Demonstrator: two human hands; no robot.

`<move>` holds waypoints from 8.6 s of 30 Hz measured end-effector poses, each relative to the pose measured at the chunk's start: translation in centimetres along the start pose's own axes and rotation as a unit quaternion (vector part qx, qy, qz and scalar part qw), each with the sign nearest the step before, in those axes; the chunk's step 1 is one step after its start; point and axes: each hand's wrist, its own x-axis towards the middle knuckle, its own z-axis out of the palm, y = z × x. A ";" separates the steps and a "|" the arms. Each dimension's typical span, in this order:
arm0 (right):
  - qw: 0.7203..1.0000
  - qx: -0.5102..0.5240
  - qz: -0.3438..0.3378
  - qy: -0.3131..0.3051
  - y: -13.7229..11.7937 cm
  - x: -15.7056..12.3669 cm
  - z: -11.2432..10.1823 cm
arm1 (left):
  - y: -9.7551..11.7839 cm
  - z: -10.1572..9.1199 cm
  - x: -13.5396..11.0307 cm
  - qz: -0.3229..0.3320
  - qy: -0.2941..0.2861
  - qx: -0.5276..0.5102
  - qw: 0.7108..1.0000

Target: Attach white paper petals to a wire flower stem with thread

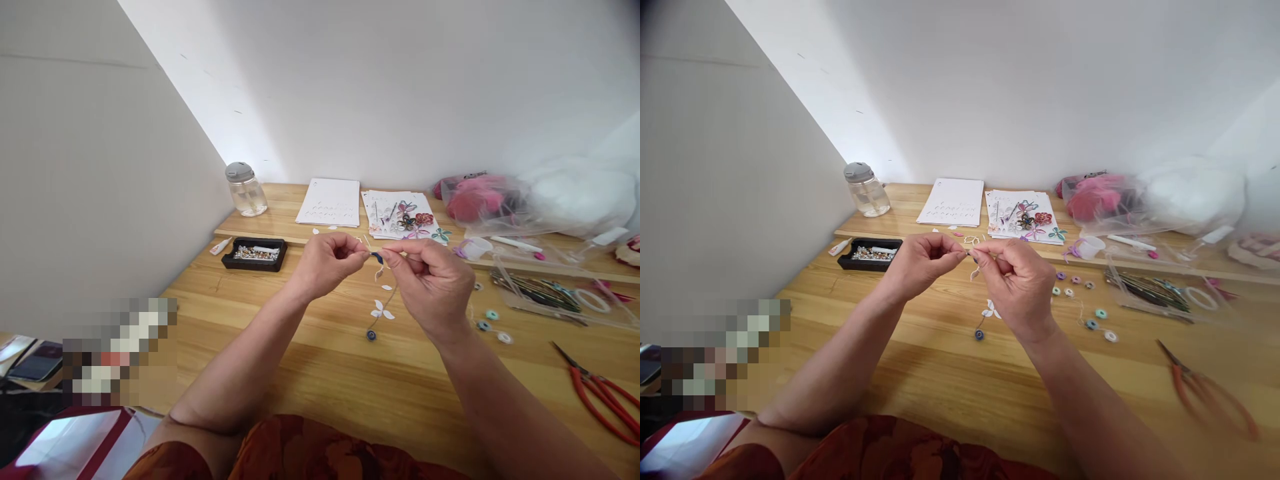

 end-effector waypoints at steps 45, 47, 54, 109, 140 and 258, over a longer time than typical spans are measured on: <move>0.897 0.289 0.302 -0.146 -1.9 -2.0 2.5 | -1.2 0.0 0.5 0.193 0.156 0.177 0.953; 0.950 0.204 0.200 -0.123 -2.0 -1.4 1.4 | -1.0 -0.1 0.4 0.191 0.121 0.178 0.958; 0.984 0.130 0.112 -0.038 -0.4 0.9 -0.6 | -0.2 0.1 -0.3 0.169 -0.040 0.125 0.977; 0.726 0.453 0.501 -0.128 -0.8 -2.4 3.7 | -1.4 -1.0 1.2 0.098 0.135 0.078 0.983; 0.677 0.486 0.539 -0.117 -0.2 -2.1 3.4 | -1.0 -0.5 0.9 0.106 0.100 0.060 0.988; 0.874 0.331 0.328 -0.136 -1.4 -0.6 1.1 | -2.8 -0.9 1.3 0.399 0.022 0.370 0.839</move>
